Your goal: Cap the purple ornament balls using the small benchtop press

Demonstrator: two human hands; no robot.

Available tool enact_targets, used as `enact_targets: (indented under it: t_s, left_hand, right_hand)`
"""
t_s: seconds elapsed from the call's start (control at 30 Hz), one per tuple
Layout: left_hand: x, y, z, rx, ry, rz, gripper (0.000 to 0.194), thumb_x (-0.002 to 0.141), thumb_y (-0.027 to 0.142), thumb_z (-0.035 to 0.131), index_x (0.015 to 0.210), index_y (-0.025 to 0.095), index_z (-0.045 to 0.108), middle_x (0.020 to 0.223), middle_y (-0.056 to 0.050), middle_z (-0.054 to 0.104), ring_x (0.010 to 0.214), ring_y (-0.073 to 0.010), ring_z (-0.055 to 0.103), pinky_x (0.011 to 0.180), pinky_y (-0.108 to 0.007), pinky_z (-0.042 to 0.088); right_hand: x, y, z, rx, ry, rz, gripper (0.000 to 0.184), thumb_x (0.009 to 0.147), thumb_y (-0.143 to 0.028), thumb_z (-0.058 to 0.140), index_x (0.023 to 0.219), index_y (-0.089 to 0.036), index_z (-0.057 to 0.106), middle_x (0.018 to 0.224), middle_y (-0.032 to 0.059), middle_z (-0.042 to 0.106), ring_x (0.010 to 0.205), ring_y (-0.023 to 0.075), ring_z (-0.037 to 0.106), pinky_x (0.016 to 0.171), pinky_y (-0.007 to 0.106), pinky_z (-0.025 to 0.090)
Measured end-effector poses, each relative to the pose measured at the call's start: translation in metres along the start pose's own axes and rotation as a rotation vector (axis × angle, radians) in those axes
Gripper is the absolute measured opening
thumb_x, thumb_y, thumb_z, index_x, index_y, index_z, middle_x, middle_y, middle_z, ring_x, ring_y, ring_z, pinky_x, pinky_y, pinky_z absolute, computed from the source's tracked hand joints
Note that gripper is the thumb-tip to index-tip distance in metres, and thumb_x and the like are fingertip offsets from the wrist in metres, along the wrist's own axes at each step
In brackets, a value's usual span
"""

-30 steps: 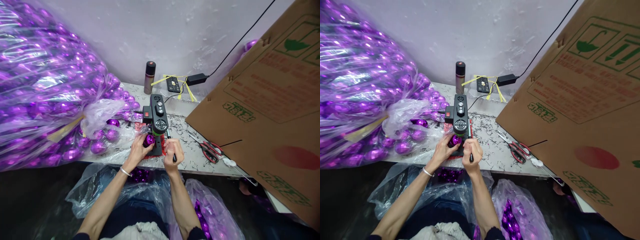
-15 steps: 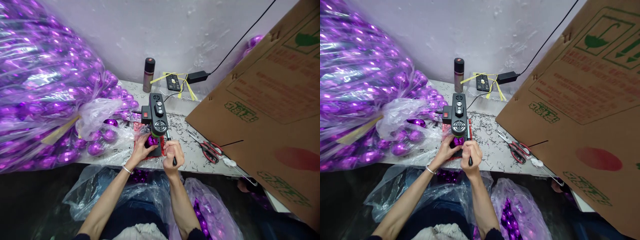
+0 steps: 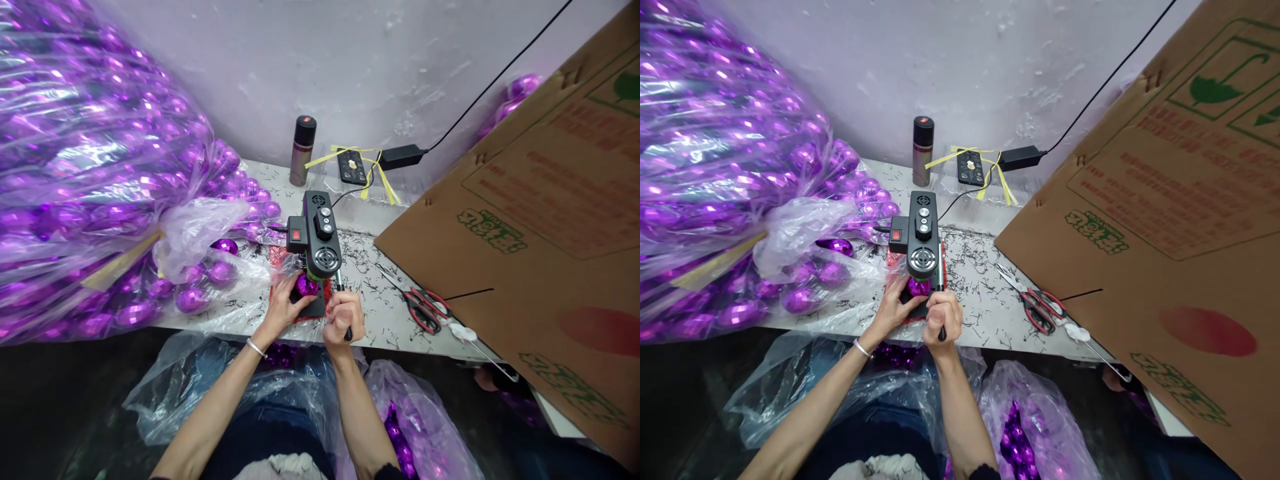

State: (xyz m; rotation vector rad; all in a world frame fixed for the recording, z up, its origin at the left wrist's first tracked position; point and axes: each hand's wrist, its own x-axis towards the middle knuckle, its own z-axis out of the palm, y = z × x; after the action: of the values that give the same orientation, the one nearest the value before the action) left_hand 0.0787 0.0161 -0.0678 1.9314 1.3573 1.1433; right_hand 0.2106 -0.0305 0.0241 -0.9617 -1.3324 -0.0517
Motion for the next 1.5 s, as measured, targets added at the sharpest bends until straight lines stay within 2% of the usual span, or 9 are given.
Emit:
enact_targets:
  t_s: [0.2,0.4,0.73,0.97,1.1,1.2,1.3,1.4,1.5]
  left_hand:
    - [-0.001,0.000,0.001,0.015,0.013,0.002,0.063,0.091,0.053,0.083,0.143,0.021,0.065,0.135,-0.014,0.076,0.126,-0.0336,0.071,0.110,-0.050,0.055]
    - [0.001,0.001,0.000,-0.002,0.004,0.016,0.063,0.091,0.050,0.084,0.144,0.022,0.065,0.134,-0.014,0.076,0.125,-0.0328,0.072,0.109,-0.048,0.056]
    - [0.007,-0.002,-0.001,-0.047,-0.020,0.010,0.060,0.091,0.048,0.083,0.141,0.021,0.065,0.131,-0.014,0.077,0.124,-0.0329,0.072,0.110,-0.050,0.054]
    - [0.011,-0.001,0.000,-0.043,-0.009,0.018,0.057,0.091,0.045,0.083,0.139,0.021,0.066,0.129,-0.014,0.078,0.122,-0.0337,0.073,0.108,-0.051,0.056]
    - [0.015,-0.002,0.001,-0.036,-0.005,0.019,0.060,0.089,0.047,0.085,0.140,0.020,0.065,0.128,-0.016,0.078,0.121,-0.0353,0.074,0.107,-0.053,0.057]
    - [0.003,-0.001,-0.002,-0.037,-0.017,0.058,0.061,0.093,0.047,0.081,0.144,0.021,0.061,0.133,-0.016,0.076,0.123,-0.0344,0.074,0.106,-0.052,0.059]
    - [-0.030,0.005,-0.012,0.018,-0.014,0.190,0.064,0.098,0.050,0.074,0.151,0.021,0.054,0.143,-0.018,0.071,0.133,-0.0339,0.070,0.113,-0.054,0.056]
    - [-0.060,0.011,-0.037,0.115,0.034,0.315,0.068,0.101,0.055,0.069,0.155,0.019,0.050,0.147,-0.019,0.069,0.137,-0.0337,0.068,0.115,-0.053,0.056]
    - [-0.045,0.011,-0.077,0.229,0.160,0.327,0.048,0.108,0.046,0.057,0.147,0.019,0.058,0.137,-0.018,0.075,0.129,-0.0312,0.072,0.111,-0.049,0.057]
  right_hand:
    - [-0.010,0.012,0.006,-0.015,0.072,-0.044,0.039,0.108,-0.024,0.037,0.070,-0.025,0.046,0.068,-0.0034,0.055,0.059,0.0129,0.053,0.073,0.036,0.054]
    - [-0.013,0.016,0.005,0.000,0.058,-0.024,0.041,0.109,-0.026,0.036,0.070,-0.025,0.046,0.069,-0.0041,0.055,0.060,0.0128,0.055,0.081,0.039,0.057]
    - [-0.011,0.022,0.006,0.051,0.031,-0.067,0.039,0.109,-0.024,0.035,0.071,-0.025,0.044,0.072,-0.0026,0.054,0.063,0.0134,0.056,0.072,0.035,0.053]
    - [-0.008,0.021,0.006,0.015,-0.018,-0.166,0.040,0.110,-0.029,0.040,0.071,-0.024,0.045,0.069,-0.0036,0.055,0.061,0.0120,0.056,0.066,0.031,0.052]
    - [0.016,0.006,0.006,0.012,0.032,-0.079,0.041,0.109,-0.024,0.039,0.069,-0.024,0.044,0.066,-0.0033,0.052,0.058,0.0115,0.052,0.057,0.028,0.043]
    - [0.041,-0.013,0.004,0.042,0.028,0.083,0.042,0.108,-0.026,0.045,0.066,-0.024,0.046,0.064,-0.0031,0.052,0.060,0.0121,0.053,0.058,0.029,0.042]
    - [0.053,-0.025,-0.001,0.062,-0.032,0.150,0.042,0.108,-0.028,0.049,0.066,-0.024,0.048,0.063,-0.0036,0.051,0.064,0.0129,0.055,0.063,0.030,0.044]
    - [0.046,-0.024,-0.005,0.060,-0.064,0.108,0.040,0.107,-0.025,0.049,0.068,-0.023,0.052,0.067,-0.0026,0.055,0.064,0.0127,0.055,0.062,0.030,0.042]
    - [0.032,-0.018,-0.005,0.057,-0.049,0.090,0.039,0.106,-0.021,0.048,0.067,-0.023,0.052,0.069,-0.0016,0.059,0.066,0.0130,0.057,0.063,0.030,0.042]
